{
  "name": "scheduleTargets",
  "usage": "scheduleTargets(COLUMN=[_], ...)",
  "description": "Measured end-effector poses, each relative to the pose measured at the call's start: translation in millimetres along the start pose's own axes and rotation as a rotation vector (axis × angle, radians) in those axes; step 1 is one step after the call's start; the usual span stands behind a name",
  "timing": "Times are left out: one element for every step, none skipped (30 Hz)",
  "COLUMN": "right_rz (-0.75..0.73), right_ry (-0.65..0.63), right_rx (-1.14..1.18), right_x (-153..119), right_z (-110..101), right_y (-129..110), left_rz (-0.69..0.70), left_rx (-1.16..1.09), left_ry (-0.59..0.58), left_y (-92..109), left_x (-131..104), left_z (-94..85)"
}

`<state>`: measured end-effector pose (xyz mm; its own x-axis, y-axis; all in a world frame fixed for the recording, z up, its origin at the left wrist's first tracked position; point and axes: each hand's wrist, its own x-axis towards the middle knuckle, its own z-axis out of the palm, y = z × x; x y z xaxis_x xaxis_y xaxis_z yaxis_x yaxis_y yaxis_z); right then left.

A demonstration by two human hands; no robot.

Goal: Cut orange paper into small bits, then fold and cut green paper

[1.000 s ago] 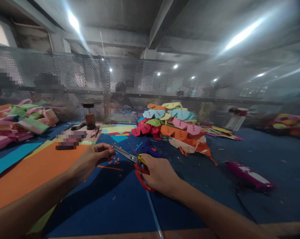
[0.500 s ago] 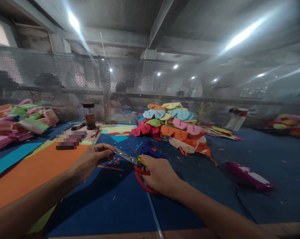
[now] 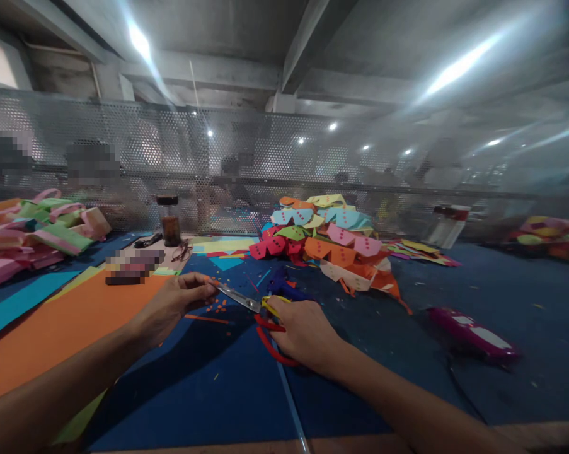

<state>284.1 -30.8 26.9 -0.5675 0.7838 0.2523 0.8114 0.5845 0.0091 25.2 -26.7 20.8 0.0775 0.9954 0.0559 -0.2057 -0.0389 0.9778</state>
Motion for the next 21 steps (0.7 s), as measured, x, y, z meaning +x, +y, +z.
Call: scheduleTargets(right_rz=[0.001,0.000,-0.001,-0.002,-0.003,-0.004,-0.005,-0.006,-0.008,-0.011,-0.013,-0.013,-0.013,-0.012,-0.011,-0.012,-0.013,-0.013,-0.013,-0.012,-0.010], right_ry=[-0.001,-0.001,0.000,0.001,0.004,0.010,0.017,0.025,0.032,0.039,0.044,0.047,0.047,0.048,0.050,0.052,0.055,0.058,0.059,0.058,0.054], right_rx=[-0.003,-0.006,-0.008,-0.010,-0.013,-0.017,-0.019,-0.021,-0.021,-0.020,-0.018,-0.016,-0.016,-0.018,-0.019,-0.018,-0.017,-0.017,-0.018,-0.019,-0.020], right_x=[0.0,0.1,0.1,0.2,0.2,0.4,0.5,0.6,0.7,0.8,0.8,0.8,0.8,0.7,0.7,0.8,0.8,0.9,1.1,1.2,1.4], right_z=[0.1,0.2,0.5,0.8,1.1,1.5,1.8,2.2,2.6,2.9,3.3,3.7,4.1,4.5,4.8,5.1,5.2,5.1,4.9,4.6,4.3], right_y=[0.2,0.5,0.7,1.0,1.3,1.6,1.9,2.1,2.3,2.5,2.6,2.8,2.9,3.0,3.1,3.2,3.3,3.4,3.4,3.3,3.2], left_rz=[-0.001,-0.004,-0.006,-0.007,-0.007,-0.007,-0.007,-0.009,-0.009,-0.010,-0.009,-0.007,-0.004,-0.002,-0.001,-0.002,-0.005,-0.005,-0.005,-0.003,-0.002], left_rx=[0.003,0.005,0.008,0.009,0.010,0.009,0.007,0.005,0.006,0.006,0.005,0.005,0.006,0.007,0.007,0.009,0.013,0.016,0.019,0.022,0.023], left_ry=[0.001,0.000,-0.002,-0.003,-0.005,-0.004,-0.004,-0.003,-0.002,-0.003,-0.005,-0.008,-0.011,-0.012,-0.011,-0.009,-0.007,-0.006,-0.008,-0.011,-0.013], left_y=[0.0,-0.1,-0.3,-0.6,-1.0,-1.4,-1.8,-2.1,-2.4,-2.7,-2.8,-2.9,-2.9,-2.8,-2.7,-2.5,-2.4,-2.2,-2.1,-2.1,-2.1], left_x=[0.0,0.1,0.2,0.4,0.6,0.8,1.0,1.1,1.2,1.3,1.4,1.4,1.4,1.4,1.4,1.3,1.3,1.2,1.2,1.1,1.0], left_z=[-0.1,-0.4,-0.8,-1.1,-1.5,-1.8,-2.1,-2.3,-2.5,-2.7,-2.9,-3.1,-3.3,-3.4,-3.5,-3.5,-3.4,-3.3,-3.2,-3.1,-3.0])
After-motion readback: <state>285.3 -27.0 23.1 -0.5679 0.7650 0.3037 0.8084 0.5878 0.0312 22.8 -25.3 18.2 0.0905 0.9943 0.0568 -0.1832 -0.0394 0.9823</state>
